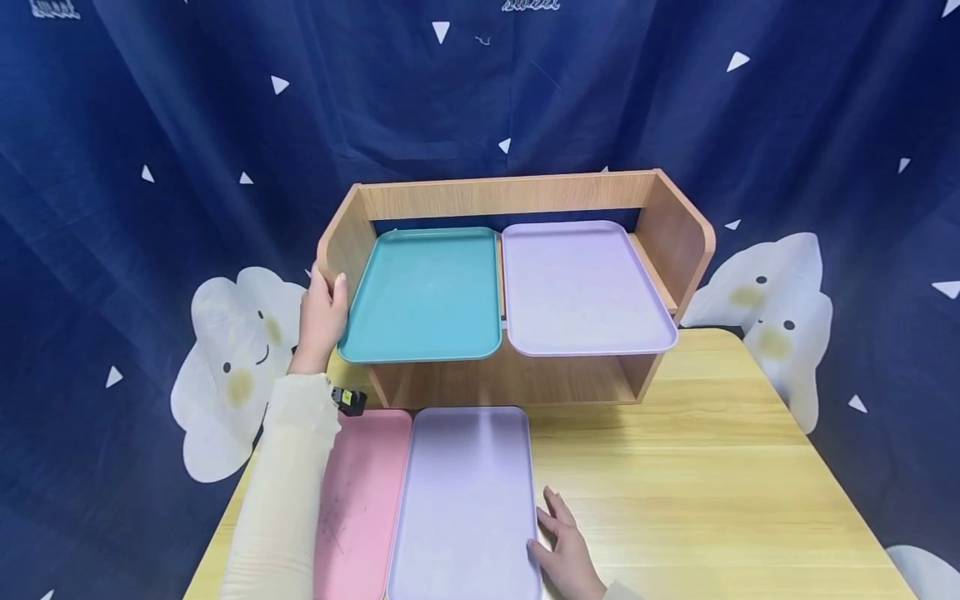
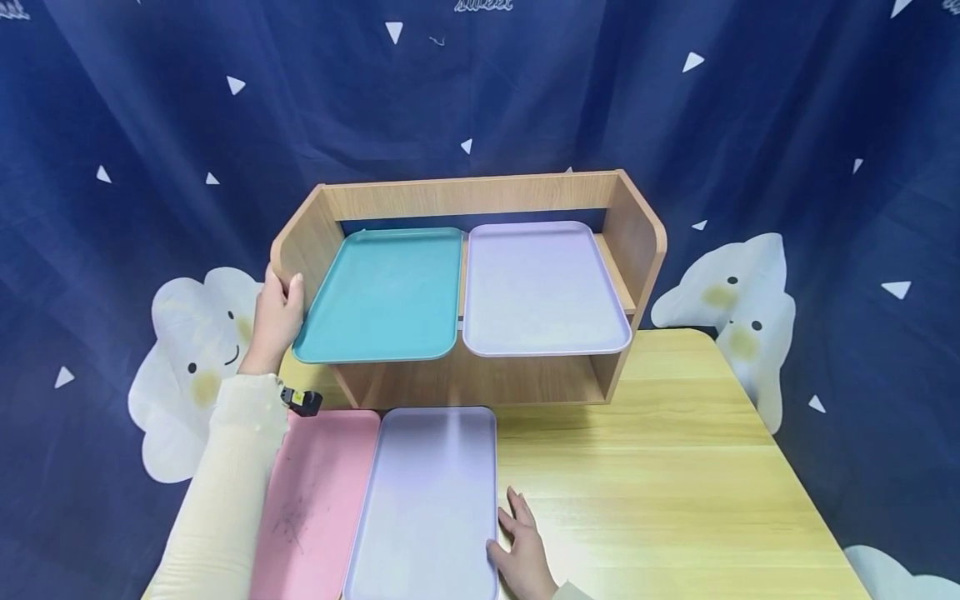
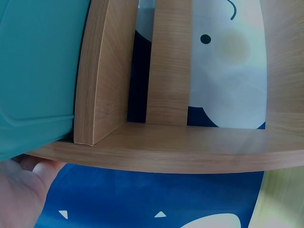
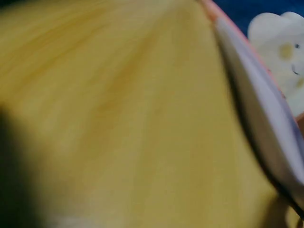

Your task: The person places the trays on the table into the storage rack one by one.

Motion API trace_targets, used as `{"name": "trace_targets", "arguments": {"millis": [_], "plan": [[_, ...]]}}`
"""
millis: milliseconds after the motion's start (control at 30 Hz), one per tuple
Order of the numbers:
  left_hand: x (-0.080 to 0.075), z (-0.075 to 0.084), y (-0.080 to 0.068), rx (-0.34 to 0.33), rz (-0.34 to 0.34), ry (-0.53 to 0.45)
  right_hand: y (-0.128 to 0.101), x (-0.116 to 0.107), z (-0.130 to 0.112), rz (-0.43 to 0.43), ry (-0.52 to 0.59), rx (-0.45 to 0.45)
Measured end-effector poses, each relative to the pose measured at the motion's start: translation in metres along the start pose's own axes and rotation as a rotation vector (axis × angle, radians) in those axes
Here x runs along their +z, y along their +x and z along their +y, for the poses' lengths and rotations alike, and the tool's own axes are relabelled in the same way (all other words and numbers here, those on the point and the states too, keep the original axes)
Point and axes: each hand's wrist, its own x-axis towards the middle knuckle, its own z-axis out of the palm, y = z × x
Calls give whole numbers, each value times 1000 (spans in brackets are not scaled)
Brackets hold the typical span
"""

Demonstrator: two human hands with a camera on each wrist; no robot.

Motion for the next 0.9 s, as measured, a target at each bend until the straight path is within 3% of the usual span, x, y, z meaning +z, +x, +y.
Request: {"name": "trace_targets", "arguments": {"millis": [100, 333, 467, 700, 900], "plan": [[0, 0, 0, 10, 5, 6, -1, 3, 2, 17, -56, -16], [-1, 1, -1, -17, -2, -2, -4, 3, -2, 35, -63, -49], [-1, 1, -1, -17, -8, 0, -3, 3, -4, 61, -25, -11], [-1, 1, -1, -25, 1, 6, -1, -2, -4, 157, 25, -40], [-1, 0, -1, -31, -15, 5, 1, -14, -9, 131, 64, 2]]}}
